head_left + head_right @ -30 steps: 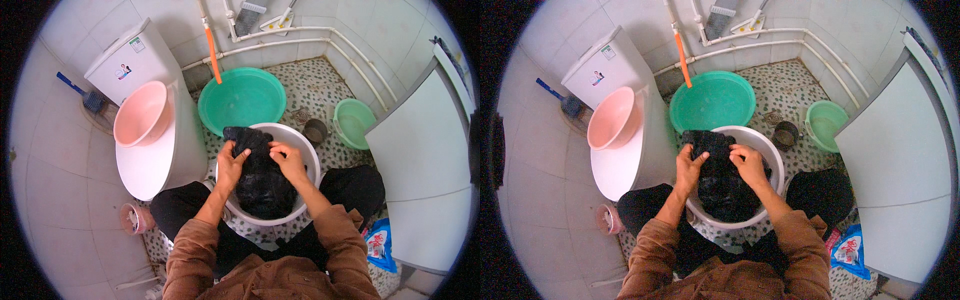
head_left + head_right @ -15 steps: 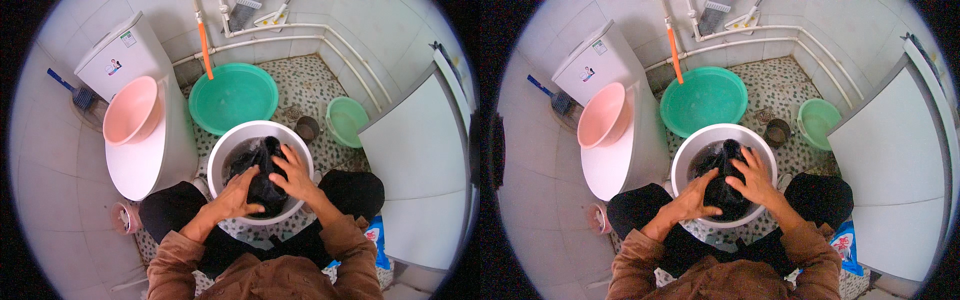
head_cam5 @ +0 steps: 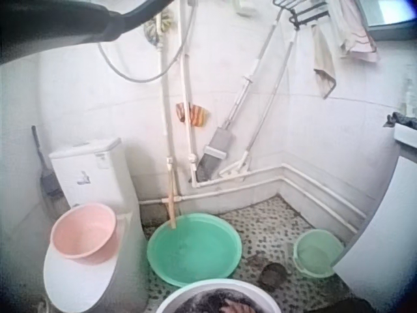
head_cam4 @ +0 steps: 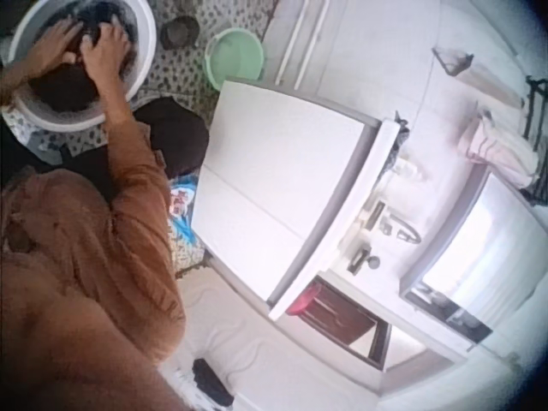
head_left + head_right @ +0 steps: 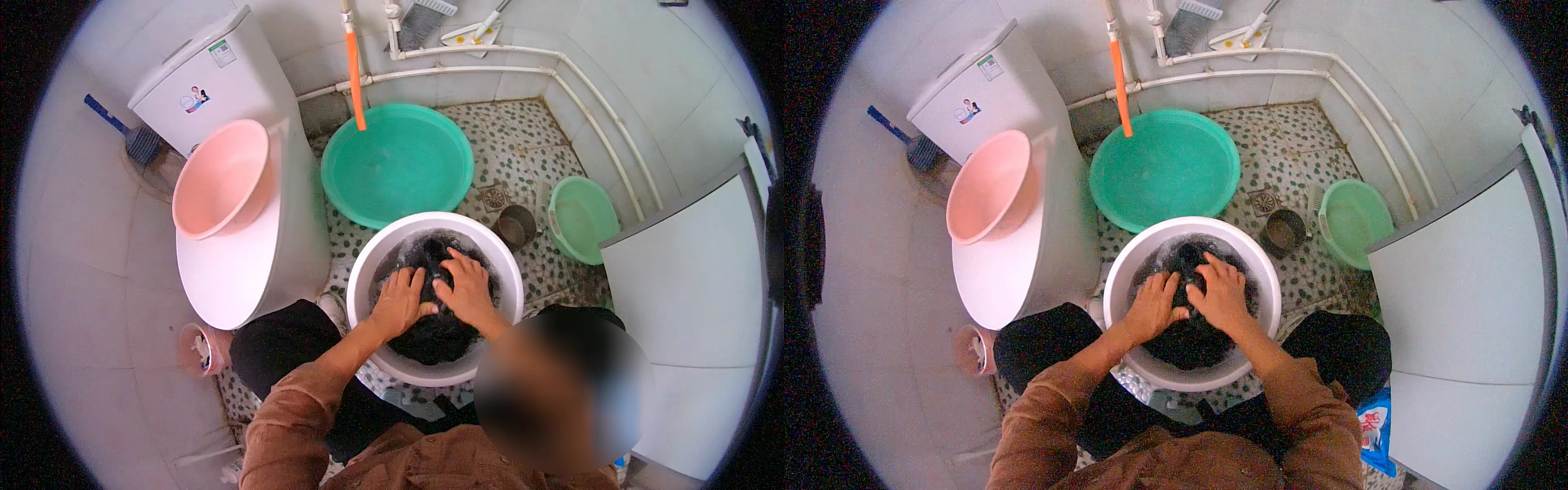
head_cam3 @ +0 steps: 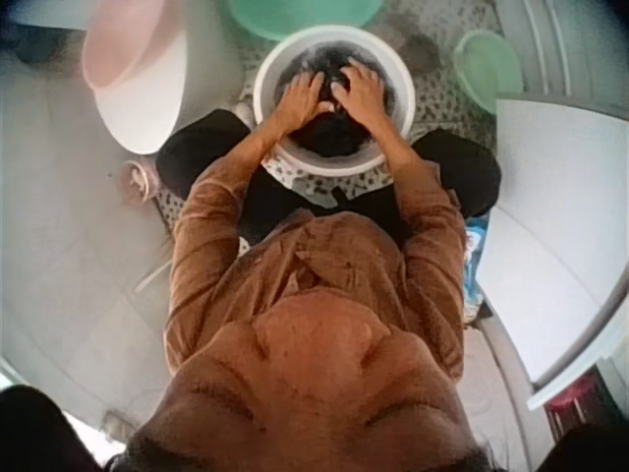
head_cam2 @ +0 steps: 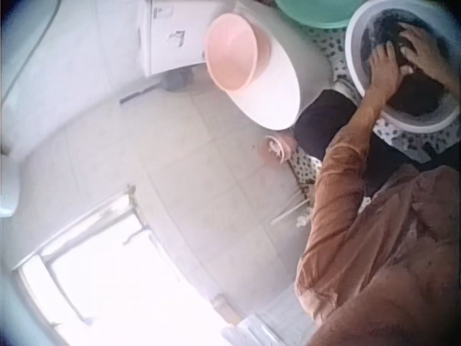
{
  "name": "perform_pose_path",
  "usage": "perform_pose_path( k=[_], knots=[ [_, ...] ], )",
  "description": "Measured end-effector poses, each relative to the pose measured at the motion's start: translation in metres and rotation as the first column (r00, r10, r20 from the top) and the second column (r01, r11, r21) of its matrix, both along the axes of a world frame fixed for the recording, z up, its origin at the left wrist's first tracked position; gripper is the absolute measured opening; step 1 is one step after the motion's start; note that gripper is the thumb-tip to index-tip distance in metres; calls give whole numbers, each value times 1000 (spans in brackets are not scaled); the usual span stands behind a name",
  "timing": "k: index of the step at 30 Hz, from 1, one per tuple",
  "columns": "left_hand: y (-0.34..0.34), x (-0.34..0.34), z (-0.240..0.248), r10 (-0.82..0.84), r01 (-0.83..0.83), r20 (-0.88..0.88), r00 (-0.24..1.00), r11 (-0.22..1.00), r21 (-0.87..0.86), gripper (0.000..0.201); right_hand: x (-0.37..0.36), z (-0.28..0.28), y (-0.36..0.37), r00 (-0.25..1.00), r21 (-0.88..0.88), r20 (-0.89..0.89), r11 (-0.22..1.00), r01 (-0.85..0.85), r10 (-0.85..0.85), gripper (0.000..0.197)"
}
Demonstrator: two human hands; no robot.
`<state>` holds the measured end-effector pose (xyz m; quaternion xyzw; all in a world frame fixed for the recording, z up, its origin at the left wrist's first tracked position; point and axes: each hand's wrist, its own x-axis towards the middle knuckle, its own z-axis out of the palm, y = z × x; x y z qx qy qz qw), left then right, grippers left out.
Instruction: The person sits on the floor and washes a dark garment by hand in a white basin filled with water. They repeatedly submerge, agitate, and wring the fabric to clean it.
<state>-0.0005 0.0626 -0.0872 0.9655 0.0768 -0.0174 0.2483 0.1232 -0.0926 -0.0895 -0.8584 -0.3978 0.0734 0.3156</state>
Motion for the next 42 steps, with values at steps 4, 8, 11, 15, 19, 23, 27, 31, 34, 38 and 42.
perform_pose_path(
  k=[4,8,11,15,19,23,27,31,34,38,42],
  knots=[
    [17,20,-1,111,-85,92,990,966,-244,84,11,-4,15,985,14,-53,987,163,-162,37],
    [16,27,32,294,-240,-22,956,733,-637,64,10,-7,16,962,155,-149,955,251,-229,36],
    [15,28,57,341,-207,57,938,688,-695,51,-1,23,15,915,359,-359,878,317,-183,31],
    [4,10,104,191,23,380,905,870,-492,44,-8,74,-12,954,526,-299,830,186,-24,26],
    [-9,-13,116,-222,326,576,787,942,-81,42,-9,96,-47,955,573,-298,800,179,1,52],
    [-27,-42,102,-497,504,485,720,854,127,46,-16,82,-54,991,386,-61,913,130,-116,84],
    [-33,-66,102,-311,338,209,927,935,-107,81,-40,55,-71,994,12,-43,995,-99,99,77],
    [-37,-70,63,0,-1,-60,998,1000,-15,121,-54,54,-65,987,-74,-49,985,-159,156,74],
    [-29,-58,34,22,-21,-94,995,1000,11,114,-50,48,-44,988,-237,47,962,-135,150,73],
    [-14,-27,20,57,-44,-65,996,982,185,99,-29,28,-19,971,-214,195,972,-97,140,55],
    [-1,-3,6,94,-85,-95,991,992,88,86,-10,10,2,969,-168,236,985,-28,68,35]
  ],
)
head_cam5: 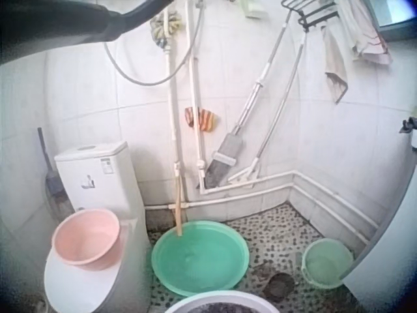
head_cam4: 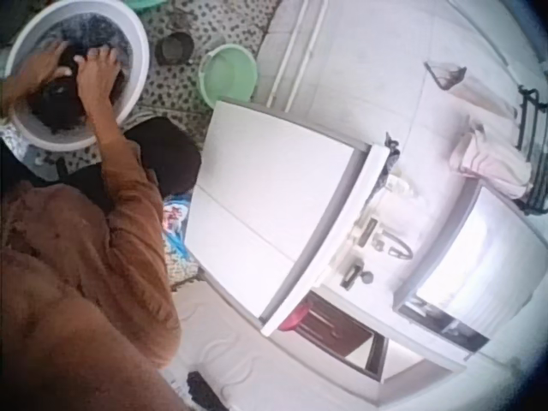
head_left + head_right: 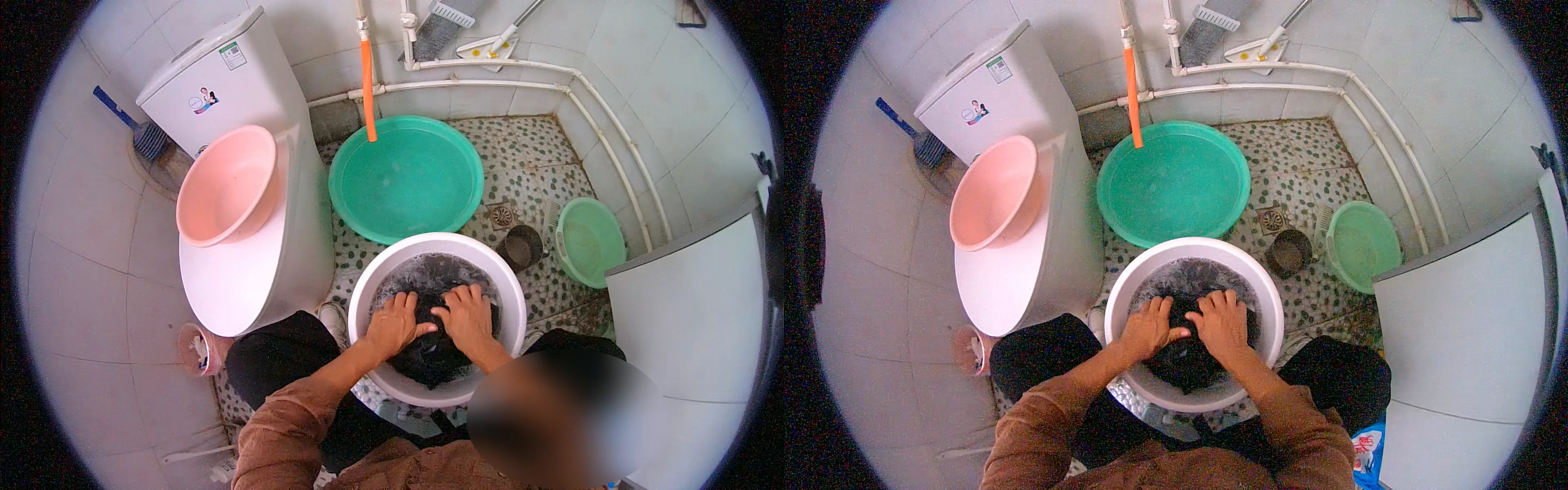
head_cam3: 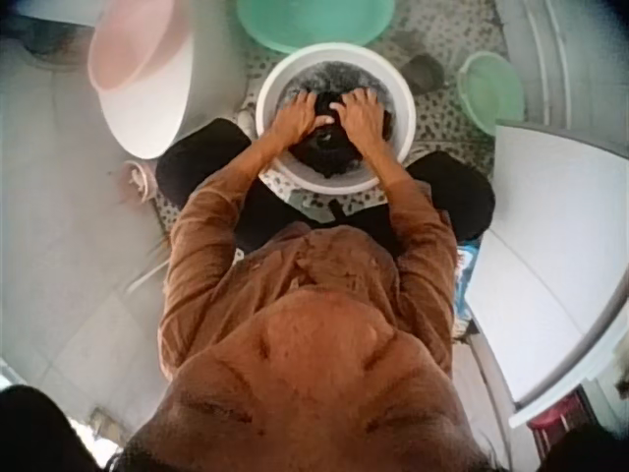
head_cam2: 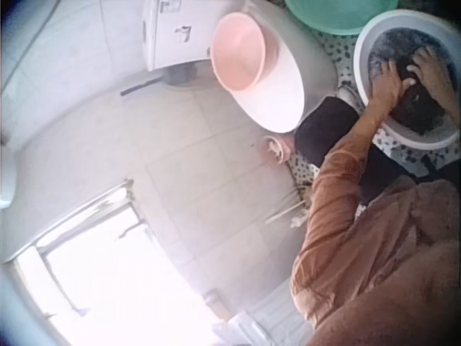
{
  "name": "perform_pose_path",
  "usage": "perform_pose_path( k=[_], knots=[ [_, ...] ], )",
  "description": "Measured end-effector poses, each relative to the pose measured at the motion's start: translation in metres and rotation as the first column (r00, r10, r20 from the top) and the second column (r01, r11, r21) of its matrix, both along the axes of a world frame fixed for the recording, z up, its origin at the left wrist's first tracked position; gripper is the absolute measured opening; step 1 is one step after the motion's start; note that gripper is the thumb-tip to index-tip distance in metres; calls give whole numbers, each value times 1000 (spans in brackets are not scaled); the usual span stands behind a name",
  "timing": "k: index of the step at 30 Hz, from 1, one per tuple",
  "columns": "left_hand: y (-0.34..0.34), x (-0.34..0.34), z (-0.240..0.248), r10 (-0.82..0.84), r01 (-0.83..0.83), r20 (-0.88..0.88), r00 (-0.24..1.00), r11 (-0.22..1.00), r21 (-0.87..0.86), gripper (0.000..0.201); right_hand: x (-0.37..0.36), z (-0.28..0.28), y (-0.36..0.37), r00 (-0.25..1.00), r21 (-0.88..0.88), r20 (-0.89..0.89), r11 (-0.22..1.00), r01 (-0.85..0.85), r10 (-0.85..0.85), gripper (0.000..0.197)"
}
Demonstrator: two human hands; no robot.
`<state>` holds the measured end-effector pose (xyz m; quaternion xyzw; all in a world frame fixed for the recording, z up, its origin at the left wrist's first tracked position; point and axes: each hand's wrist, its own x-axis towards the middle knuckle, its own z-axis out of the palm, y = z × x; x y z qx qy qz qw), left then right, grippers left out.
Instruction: The person sits on the floor and washes a dark garment by hand in a white basin filled with water. They repeatedly submerge, agitate, and wring the fabric to clean it.
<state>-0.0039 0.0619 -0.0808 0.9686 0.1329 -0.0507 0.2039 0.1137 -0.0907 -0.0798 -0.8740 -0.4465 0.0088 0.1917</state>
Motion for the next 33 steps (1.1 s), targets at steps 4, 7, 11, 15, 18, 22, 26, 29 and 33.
perform_pose_path(
  k=[4,7,11,15,18,22,26,29,33],
  knots=[
    [17,8,-16,99,-81,83,992,977,-195,86,8,-12,17,992,42,52,993,110,-112,32],
    [27,12,-32,341,-279,24,940,806,-522,88,5,-13,26,987,112,-9,980,163,-163,34],
    [5,17,23,406,-259,123,906,758,-599,91,10,3,13,940,237,-246,925,297,-239,23],
    [-1,12,68,315,-73,451,835,877,-476,69,5,48,-1,946,585,-317,771,252,-69,14],
    [3,8,91,6,106,654,757,986,-131,67,4,77,-19,980,665,-189,742,78,66,23],
    [-4,-13,91,-162,241,687,709,970,-20,69,4,90,-53,937,531,-244,843,-86,250,38],
    [-31,-52,90,-166,276,523,836,951,-141,73,-8,82,-75,846,331,-437,929,-163,304,65],
    [-43,-67,71,-29,78,421,906,992,-99,74,-14,82,-82,681,250,-677,957,-145,280,69],
    [-52,-62,51,169,-97,276,946,962,-256,75,-19,60,-71,849,128,-490,980,-155,198,74]
  ],
)
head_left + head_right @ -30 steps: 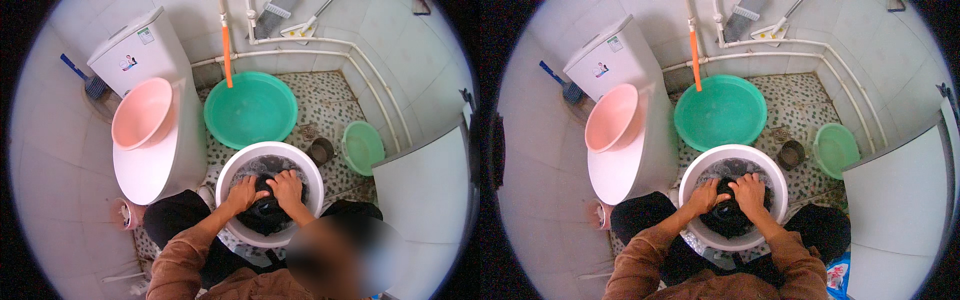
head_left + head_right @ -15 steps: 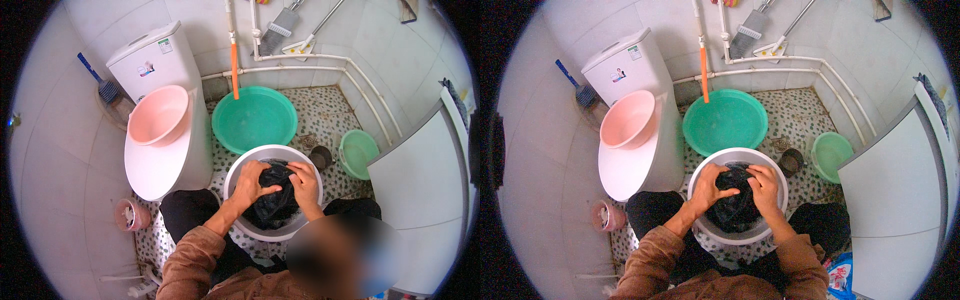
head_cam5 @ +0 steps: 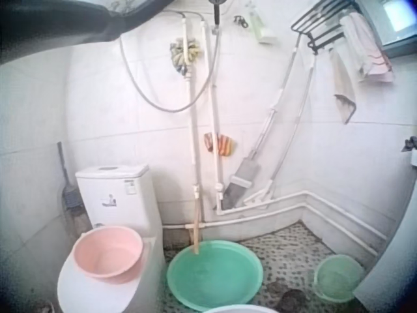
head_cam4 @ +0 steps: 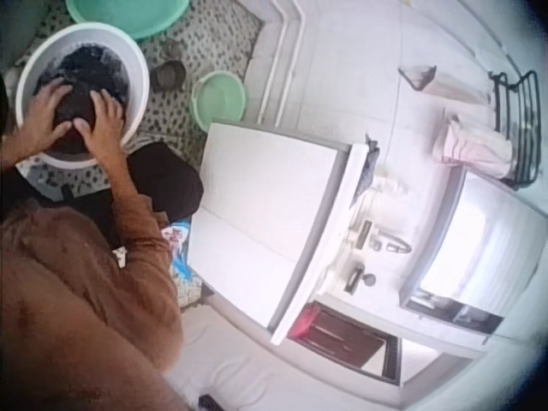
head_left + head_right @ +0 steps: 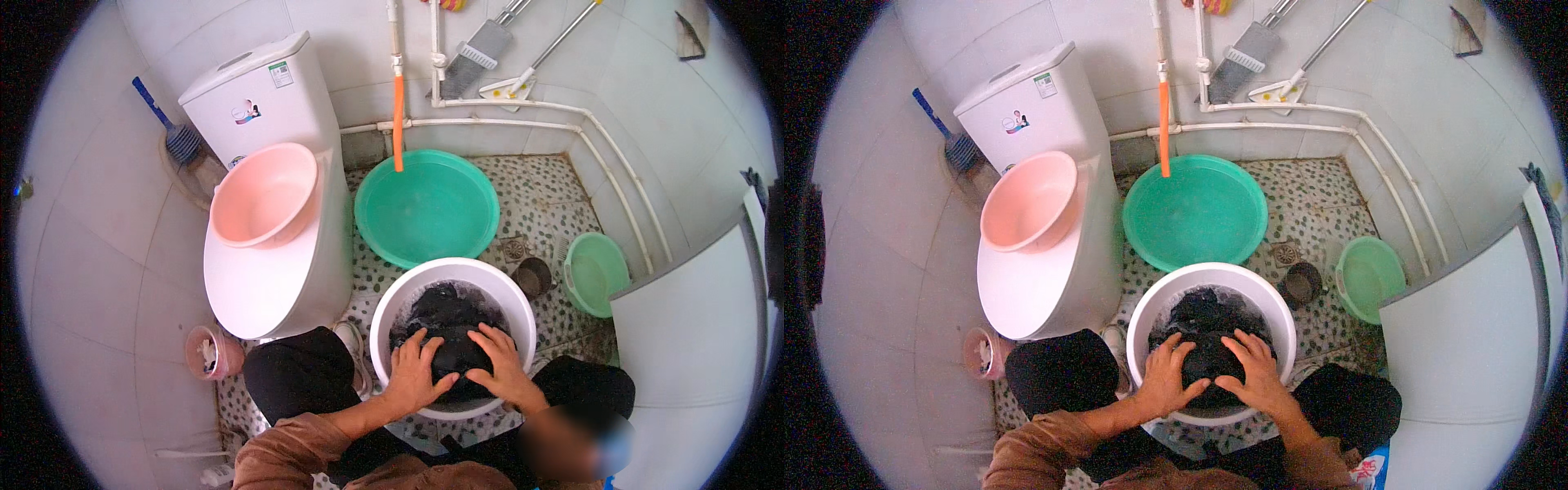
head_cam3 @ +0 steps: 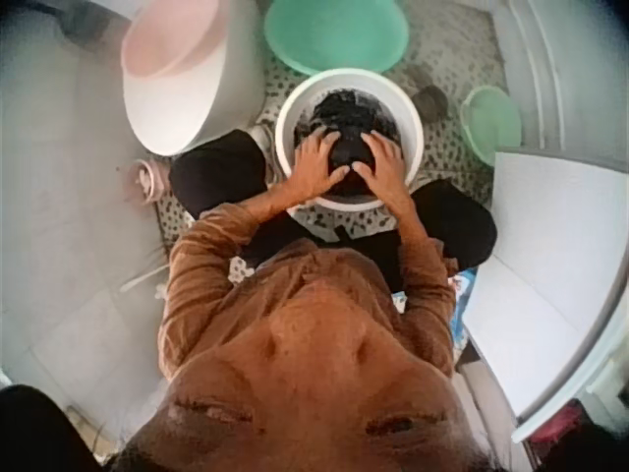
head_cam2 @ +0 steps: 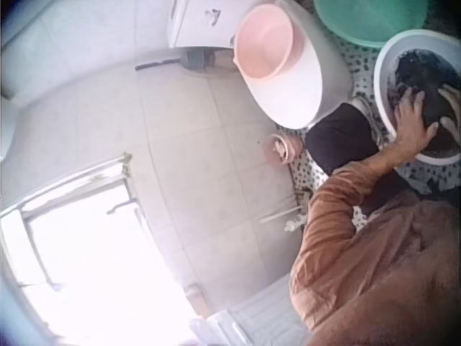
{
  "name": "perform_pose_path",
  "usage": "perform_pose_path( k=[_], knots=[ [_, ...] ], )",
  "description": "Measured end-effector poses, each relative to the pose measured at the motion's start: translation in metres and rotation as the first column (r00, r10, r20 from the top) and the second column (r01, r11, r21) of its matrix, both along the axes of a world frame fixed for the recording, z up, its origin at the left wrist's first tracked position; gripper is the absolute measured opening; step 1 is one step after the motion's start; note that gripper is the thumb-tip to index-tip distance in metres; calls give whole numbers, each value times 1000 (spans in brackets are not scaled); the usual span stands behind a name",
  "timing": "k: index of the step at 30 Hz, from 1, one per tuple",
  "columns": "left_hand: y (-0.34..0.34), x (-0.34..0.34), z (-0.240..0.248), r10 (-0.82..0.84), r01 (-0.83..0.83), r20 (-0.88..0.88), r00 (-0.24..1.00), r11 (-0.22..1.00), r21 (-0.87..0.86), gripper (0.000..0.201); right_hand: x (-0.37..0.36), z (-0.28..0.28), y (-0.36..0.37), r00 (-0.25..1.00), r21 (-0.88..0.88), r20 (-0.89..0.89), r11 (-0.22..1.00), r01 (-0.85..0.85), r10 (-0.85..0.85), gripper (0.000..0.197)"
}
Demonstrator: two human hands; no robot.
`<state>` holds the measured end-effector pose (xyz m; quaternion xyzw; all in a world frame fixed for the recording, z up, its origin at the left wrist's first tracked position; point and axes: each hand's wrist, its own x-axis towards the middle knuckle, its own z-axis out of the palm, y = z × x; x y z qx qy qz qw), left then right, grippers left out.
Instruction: The person sits on the floor and washes a dark garment by hand in a white basin filled with water. They repeatedly submerge, agitate, and wring the fabric to clean it.
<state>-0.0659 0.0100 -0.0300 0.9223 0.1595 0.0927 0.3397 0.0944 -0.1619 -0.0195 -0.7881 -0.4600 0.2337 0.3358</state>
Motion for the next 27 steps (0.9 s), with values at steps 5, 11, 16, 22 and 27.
perform_pose_path(
  k=[5,11,16,22,27],
  knots=[
    [-2,25,-13,47,-18,-129,991,976,217,74,-18,-31,26,936,-169,344,976,138,-73,62],
    [38,82,-39,36,1,-263,964,990,142,65,9,-56,70,766,-206,638,941,268,-79,51],
    [59,101,-57,60,-61,-254,965,998,3,66,23,-60,82,777,-187,618,937,295,-121,45],
    [80,112,-64,206,-331,-339,918,869,-367,75,23,-47,82,862,-120,459,946,301,-216,42],
    [66,94,-12,245,-221,-8,970,861,-458,70,25,-10,63,831,197,454,946,257,-320,46]
  ],
)
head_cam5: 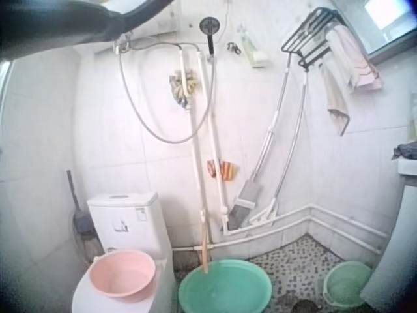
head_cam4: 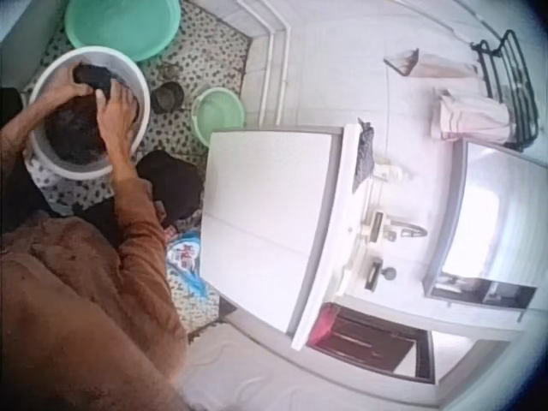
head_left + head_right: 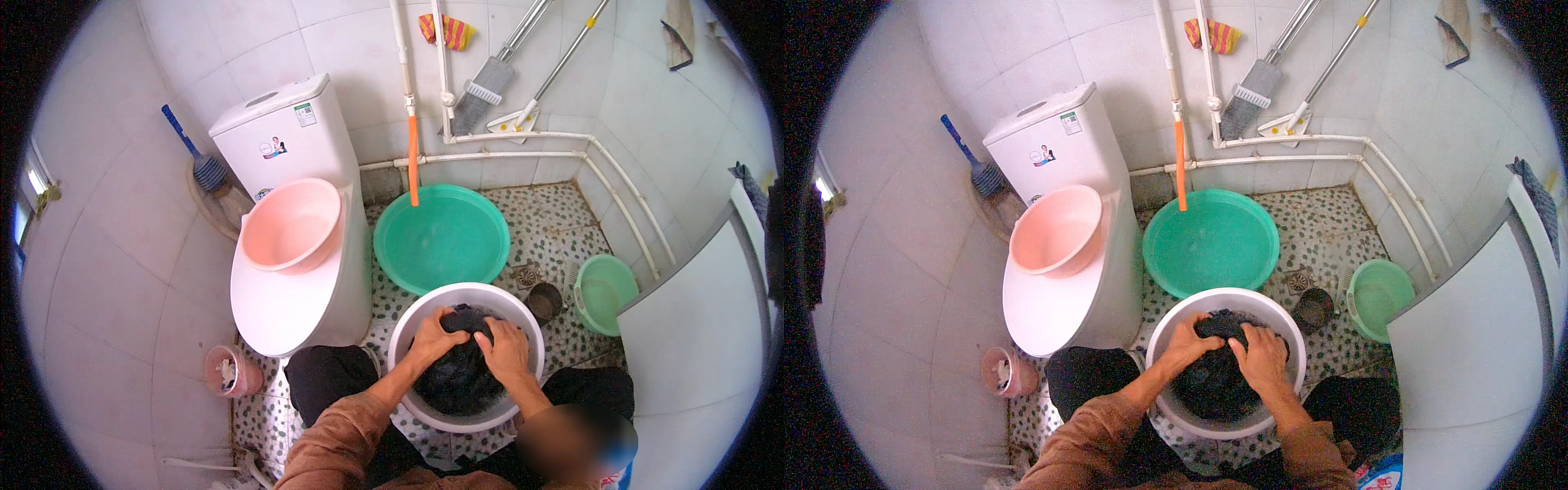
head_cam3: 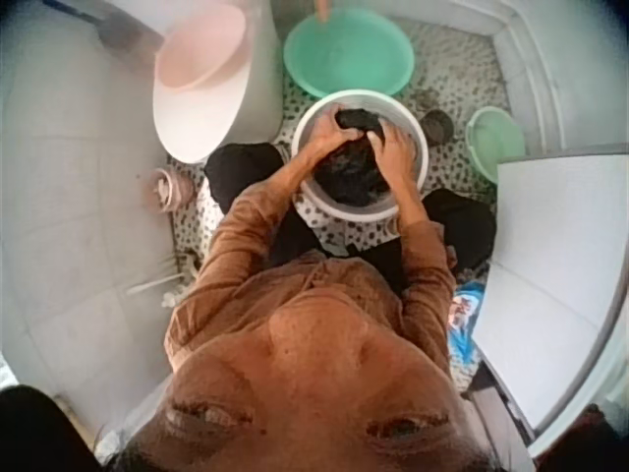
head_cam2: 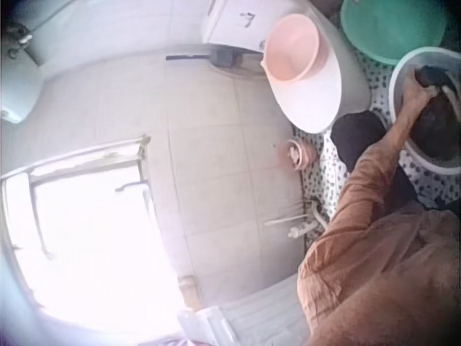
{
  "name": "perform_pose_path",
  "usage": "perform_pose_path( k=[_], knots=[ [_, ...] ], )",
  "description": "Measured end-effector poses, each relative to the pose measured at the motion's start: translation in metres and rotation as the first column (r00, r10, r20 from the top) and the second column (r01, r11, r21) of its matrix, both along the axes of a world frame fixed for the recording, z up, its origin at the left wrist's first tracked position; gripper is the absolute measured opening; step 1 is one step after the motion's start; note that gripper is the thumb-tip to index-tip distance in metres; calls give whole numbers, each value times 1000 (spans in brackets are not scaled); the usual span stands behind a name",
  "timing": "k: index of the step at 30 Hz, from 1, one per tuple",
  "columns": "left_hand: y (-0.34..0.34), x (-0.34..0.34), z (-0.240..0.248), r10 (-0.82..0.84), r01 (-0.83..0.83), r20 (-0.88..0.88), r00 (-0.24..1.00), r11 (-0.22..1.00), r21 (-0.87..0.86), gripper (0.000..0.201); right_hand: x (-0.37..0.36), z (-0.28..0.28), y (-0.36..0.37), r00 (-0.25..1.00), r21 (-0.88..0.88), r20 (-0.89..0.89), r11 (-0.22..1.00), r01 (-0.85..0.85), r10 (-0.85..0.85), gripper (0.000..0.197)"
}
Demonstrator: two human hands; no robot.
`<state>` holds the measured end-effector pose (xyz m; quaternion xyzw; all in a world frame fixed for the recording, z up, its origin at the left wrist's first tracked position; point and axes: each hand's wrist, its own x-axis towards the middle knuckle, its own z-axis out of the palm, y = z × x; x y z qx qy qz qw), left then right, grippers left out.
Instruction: The person sits on the floor and washes a dark garment by hand in a white basin filled with water. They repeatedly submerge, agitate, and wring the fabric to clean it.
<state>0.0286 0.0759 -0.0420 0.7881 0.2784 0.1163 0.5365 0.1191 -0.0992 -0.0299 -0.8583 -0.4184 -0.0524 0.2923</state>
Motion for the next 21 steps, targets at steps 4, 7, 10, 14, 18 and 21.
perform_pose_path(
  k=[4,7,10,14,18,21],
  knots=[
    [-11,-23,64,-130,49,253,959,952,303,64,-4,46,-14,988,178,-77,977,-121,137,53],
    [-8,-40,58,-319,113,235,918,780,615,70,-10,55,-26,957,219,-124,948,-230,260,61],
    [-23,-60,45,-400,223,203,894,789,572,67,-19,52,-38,932,119,-274,970,-214,239,75],
    [-26,-79,25,-516,519,-67,854,855,25,61,-34,25,-50,984,-141,-155,984,-112,90,78],
    [-45,-90,-9,-122,162,-107,987,726,668,73,-53,-1,-52,985,-247,-135,959,-137,106,75],
    [-62,-83,-29,-89,282,-308,947,686,671,73,-57,-15,-54,981,-272,-149,948,-165,127,69]
  ],
)
